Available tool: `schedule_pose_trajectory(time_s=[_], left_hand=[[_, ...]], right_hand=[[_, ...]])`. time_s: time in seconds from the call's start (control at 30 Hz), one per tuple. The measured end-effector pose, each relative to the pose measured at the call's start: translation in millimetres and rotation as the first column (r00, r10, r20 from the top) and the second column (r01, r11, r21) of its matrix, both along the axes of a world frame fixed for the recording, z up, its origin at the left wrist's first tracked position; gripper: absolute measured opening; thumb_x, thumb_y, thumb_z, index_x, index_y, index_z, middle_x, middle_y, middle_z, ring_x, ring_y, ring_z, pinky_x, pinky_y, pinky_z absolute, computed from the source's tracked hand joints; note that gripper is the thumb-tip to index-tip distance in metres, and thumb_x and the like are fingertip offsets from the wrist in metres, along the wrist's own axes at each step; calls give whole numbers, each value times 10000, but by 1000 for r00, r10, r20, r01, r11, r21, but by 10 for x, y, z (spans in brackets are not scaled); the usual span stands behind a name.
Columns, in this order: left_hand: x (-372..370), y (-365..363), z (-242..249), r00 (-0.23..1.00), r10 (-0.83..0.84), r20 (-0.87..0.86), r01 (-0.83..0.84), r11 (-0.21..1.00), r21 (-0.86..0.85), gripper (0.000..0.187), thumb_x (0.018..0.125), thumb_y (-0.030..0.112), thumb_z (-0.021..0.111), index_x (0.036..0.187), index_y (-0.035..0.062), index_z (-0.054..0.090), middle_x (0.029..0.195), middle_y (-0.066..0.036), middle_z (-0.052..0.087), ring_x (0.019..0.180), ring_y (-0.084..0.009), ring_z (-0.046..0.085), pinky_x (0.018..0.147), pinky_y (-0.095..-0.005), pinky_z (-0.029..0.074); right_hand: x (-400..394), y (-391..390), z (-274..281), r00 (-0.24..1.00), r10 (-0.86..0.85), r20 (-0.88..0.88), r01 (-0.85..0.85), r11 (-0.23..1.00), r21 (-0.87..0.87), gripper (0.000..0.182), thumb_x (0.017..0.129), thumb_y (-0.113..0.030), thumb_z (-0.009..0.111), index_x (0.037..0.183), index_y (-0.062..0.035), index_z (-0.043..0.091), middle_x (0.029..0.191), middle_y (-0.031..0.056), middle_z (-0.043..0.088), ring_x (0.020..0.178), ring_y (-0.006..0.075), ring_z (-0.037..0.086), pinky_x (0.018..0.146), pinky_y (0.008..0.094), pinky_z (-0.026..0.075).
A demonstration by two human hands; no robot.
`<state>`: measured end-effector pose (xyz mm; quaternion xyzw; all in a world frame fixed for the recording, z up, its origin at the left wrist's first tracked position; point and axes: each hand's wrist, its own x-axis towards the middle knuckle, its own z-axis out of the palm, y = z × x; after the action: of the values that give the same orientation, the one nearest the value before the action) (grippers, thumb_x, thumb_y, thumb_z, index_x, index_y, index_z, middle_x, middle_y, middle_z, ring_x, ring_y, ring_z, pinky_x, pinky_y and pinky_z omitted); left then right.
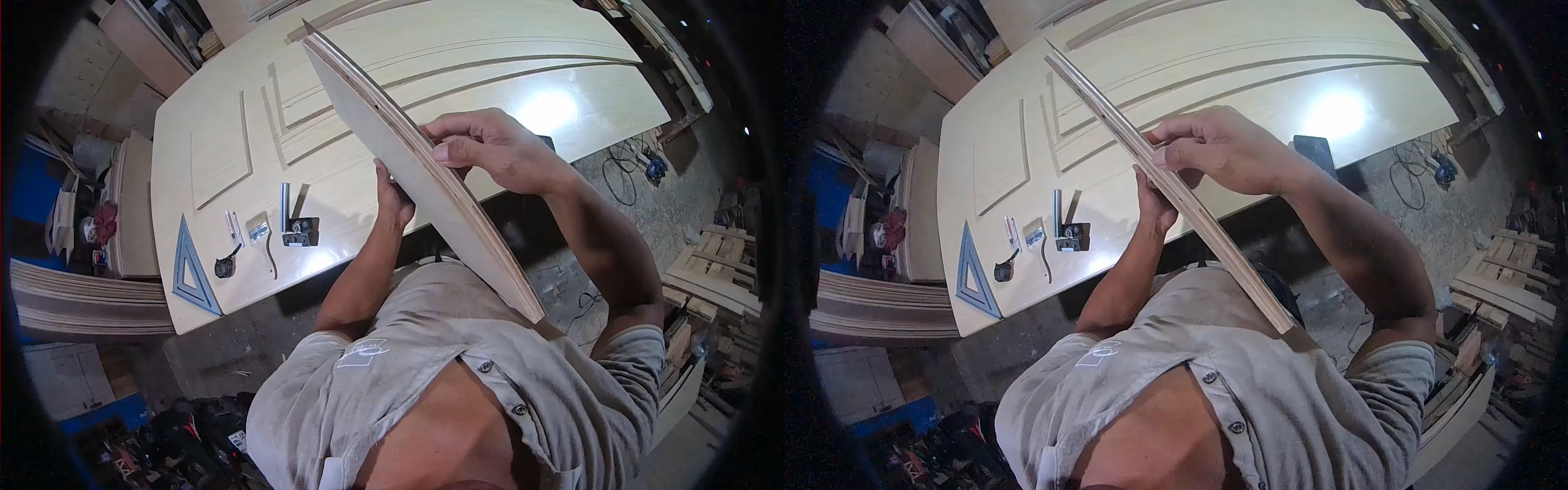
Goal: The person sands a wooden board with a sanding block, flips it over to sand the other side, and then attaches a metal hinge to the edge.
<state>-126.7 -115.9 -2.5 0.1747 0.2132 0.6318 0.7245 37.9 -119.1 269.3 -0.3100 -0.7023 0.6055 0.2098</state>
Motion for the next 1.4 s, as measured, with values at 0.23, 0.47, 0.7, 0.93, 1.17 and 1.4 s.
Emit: schedule_pose_trajectory(time_s=[0.23, 0.47, 0.7, 0.93, 1.17, 1.4], left_hand=[[-35, 53, 128, 997, -43, -71, 44, 999, 10, 982, 886, 842, 397, 1545, 115, 355, 1516, -164, 457, 1395, -347, 446, 1176, -513, 362], [-46, 61, 136, 996, 11, -94, -14, 999, -30, 979, 892, 842, 386, 1535, 102, 373, 1496, -184, 471, 1374, -342, 469, 1163, -499, 379], [-91, 76, 93, 995, 0, -100, -3, 1000, -31, 961, 898, 837, 384, 1531, 113, 387, 1475, -176, 492, 1348, -341, 498, 1145, -504, 403], [-148, 174, -235, 998, -34, -53, 30, 996, -81, 950, 907, 833, 371, 1536, 120, 379, 1513, -184, 455, 1356, -375, 480, 1143, -552, 384], [-195, 159, -298, 998, 33, -48, -47, 947, -317, 829, 897, 827, 426, 1291, 115, 586, 1187, -116, 634, 1122, -308, 601, 1012, -512, 485], [-165, 314, -525, 994, -28, -107, -5, 955, -297, 969, 857, 876, 423, 1395, 75, 511, 1273, -140, 587, 1209, -324, 540, 1068, -511, 433]], right_hand=[[-141, 16, 117, 984, -81, 158, 65, 993, 103, 346, 1017, -304, 625, 1157, 6, 690, 901, 41, 706, 800, 95, 656, 707, 262, 545], [-230, 119, 65, 978, -118, 170, 84, 977, 195, 333, 1020, -325, 625, 972, -3, 692, 802, 6, 671, 734, 76, 627, 687, 246, 536], [-288, 111, 112, 987, -105, 120, 88, 986, 143, 310, 1038, -290, 581, 1009, -2, 693, 835, 13, 676, 770, 82, 643, 707, 256, 548], [-90, -22, -8, 991, -49, 121, 53, 998, -27, 399, 1006, -225, 625, 1290, 56, 615, 1066, 84, 696, 900, 111, 657, 785, 273, 549], [691, -653, -253, 991, -68, 119, 98, 957, -272, 478, 886, -87, 711, 1304, 105, 584, 1175, 131, 678, 990, 142, 657, 892, 277, 528], [849, -860, -298, 989, -103, 102, 104, 995, -3, 400, 946, -125, 641, 1268, 111, 622, 1055, 158, 740, 958, 154, 668, 886, 275, 526]])
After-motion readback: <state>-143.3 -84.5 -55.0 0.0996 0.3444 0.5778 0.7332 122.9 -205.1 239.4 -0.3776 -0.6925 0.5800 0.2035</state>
